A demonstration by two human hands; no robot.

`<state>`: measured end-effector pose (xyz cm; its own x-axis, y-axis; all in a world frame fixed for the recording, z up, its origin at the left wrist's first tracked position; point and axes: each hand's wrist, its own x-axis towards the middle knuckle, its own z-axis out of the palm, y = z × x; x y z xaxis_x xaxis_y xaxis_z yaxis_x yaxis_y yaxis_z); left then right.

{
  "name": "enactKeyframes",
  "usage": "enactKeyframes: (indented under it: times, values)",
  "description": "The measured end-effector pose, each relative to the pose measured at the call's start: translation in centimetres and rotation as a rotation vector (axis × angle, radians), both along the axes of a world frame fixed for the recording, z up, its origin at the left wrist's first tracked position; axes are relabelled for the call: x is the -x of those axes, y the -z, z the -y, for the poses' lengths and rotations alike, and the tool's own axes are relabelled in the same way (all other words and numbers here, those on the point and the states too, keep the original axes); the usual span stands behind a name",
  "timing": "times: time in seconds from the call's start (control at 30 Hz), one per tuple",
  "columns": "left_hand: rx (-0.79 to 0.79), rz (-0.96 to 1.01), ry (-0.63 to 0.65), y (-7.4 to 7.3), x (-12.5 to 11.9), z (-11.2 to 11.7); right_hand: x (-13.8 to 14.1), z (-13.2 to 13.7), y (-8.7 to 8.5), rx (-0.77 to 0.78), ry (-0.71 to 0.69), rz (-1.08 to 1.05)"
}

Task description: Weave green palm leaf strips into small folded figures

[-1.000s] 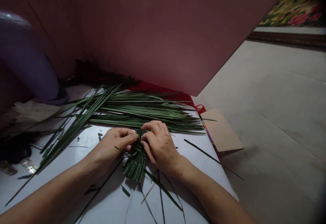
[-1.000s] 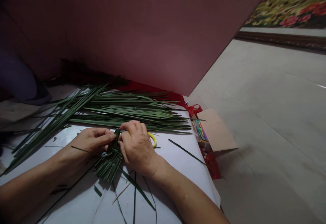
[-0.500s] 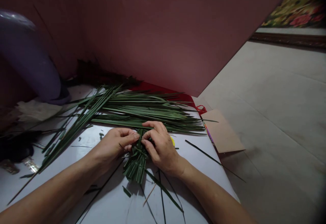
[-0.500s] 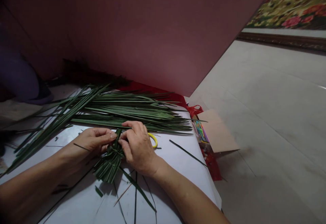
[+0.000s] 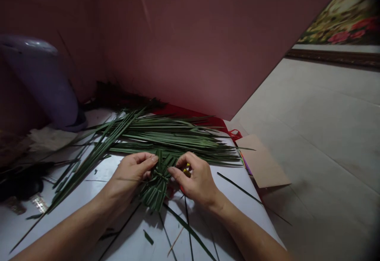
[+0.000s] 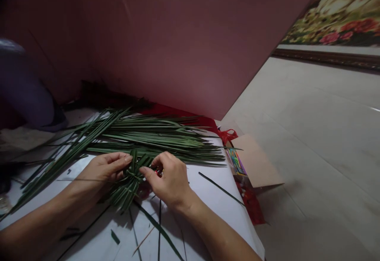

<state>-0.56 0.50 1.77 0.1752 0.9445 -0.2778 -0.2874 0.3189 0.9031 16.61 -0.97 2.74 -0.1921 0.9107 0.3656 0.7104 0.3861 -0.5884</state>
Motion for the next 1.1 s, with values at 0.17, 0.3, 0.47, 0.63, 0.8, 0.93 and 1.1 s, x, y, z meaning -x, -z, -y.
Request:
enactKeyframes:
  times: [0.17,0.3,0.47,0.63,0.8,0.93,1.1]
  values:
    - [0.039,0.034,-0.043,-0.8,0.1,0.3,0.0,0.1,0.0,0.159,0.090,-0.084]
    - [-0.004,0.068,-0.060,-0.7,0.1,0.2,-0.3,-0.2,0.1,0.302,0.105,-0.174]
    - [0.007,0.085,-0.072,-0.6,0.1,0.0,-0.2,-0.8,0.5,0.500,0.058,-0.414]
    - [0.006,0.105,-0.047,-0.8,0.1,0.0,-0.2,-1.1,0.6,0.467,0.028,-0.556]
    - [0.042,0.081,0.003,-0.7,0.1,-0.1,-0.4,-1.0,0.7,0.417,-0.005,-0.528]
    - [0.025,0.060,0.001,-0.4,0.3,-0.3,-0.4,-0.9,0.7,0.371,-0.021,-0.505]
    - [0.061,0.081,0.030,-0.6,0.3,-0.3,-0.6,-0.9,0.8,0.317,-0.015,-0.440]
